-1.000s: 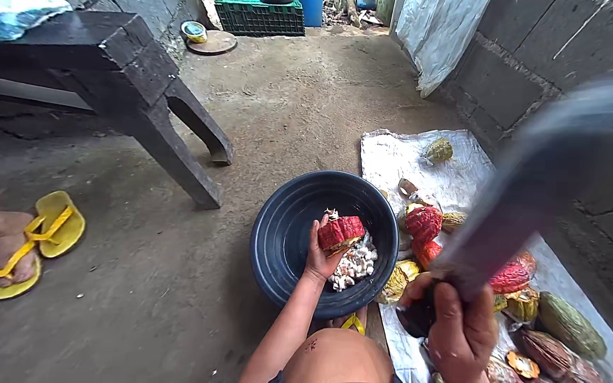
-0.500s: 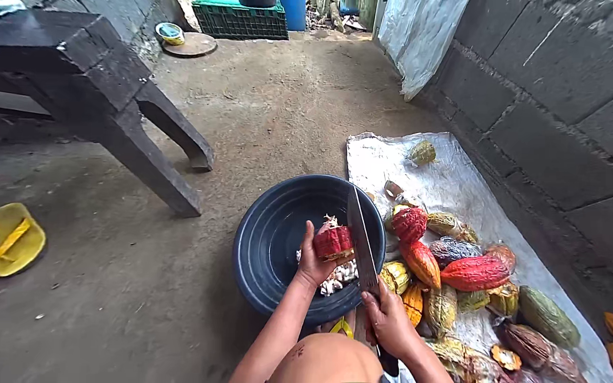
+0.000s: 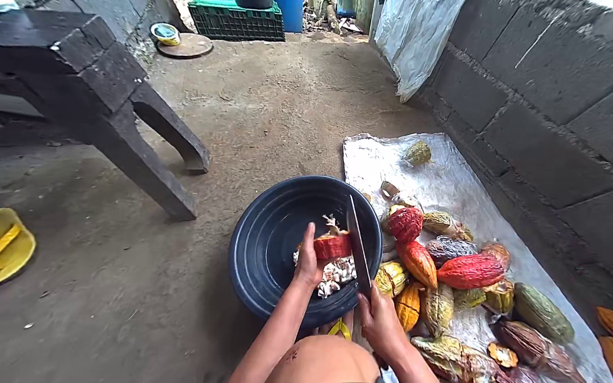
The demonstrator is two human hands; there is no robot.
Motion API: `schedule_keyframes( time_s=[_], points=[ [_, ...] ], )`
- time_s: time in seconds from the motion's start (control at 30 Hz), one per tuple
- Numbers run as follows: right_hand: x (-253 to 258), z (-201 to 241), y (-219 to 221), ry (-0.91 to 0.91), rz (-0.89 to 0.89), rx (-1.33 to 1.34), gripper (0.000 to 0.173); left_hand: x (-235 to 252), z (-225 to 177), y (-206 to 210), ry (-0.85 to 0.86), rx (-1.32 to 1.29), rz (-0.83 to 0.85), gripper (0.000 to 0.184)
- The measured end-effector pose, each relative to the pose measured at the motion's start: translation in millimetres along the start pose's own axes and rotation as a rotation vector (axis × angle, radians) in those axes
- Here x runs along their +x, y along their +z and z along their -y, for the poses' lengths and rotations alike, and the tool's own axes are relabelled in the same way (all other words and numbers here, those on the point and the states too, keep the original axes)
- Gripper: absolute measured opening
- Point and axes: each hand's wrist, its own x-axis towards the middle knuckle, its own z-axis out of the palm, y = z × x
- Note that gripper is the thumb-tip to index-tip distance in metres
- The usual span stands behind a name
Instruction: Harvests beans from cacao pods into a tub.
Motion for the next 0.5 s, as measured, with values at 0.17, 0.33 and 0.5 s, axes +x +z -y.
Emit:
schedule_keyframes(
  time_s=[0.17, 0.33, 0.5],
  points=[
    [3.5, 5.1, -19.5, -0.110, 0.136, 0.196, 0.028, 3.5, -3.6, -8.0, -0.062, -0.258, 0.210, 0.061],
    [2.5, 8.8, -16.8, -0.214, 0.000, -0.088, 0.028, 6.4, 5.9, -20.6, -0.207, -0.482, 0.302, 0.074],
    [4.5, -6.1, -14.5, -0.074, 0.088, 0.151, 0.025, 7.5, 11.5, -29.7, -0.264, -0.408, 0.159, 0.046]
  ],
)
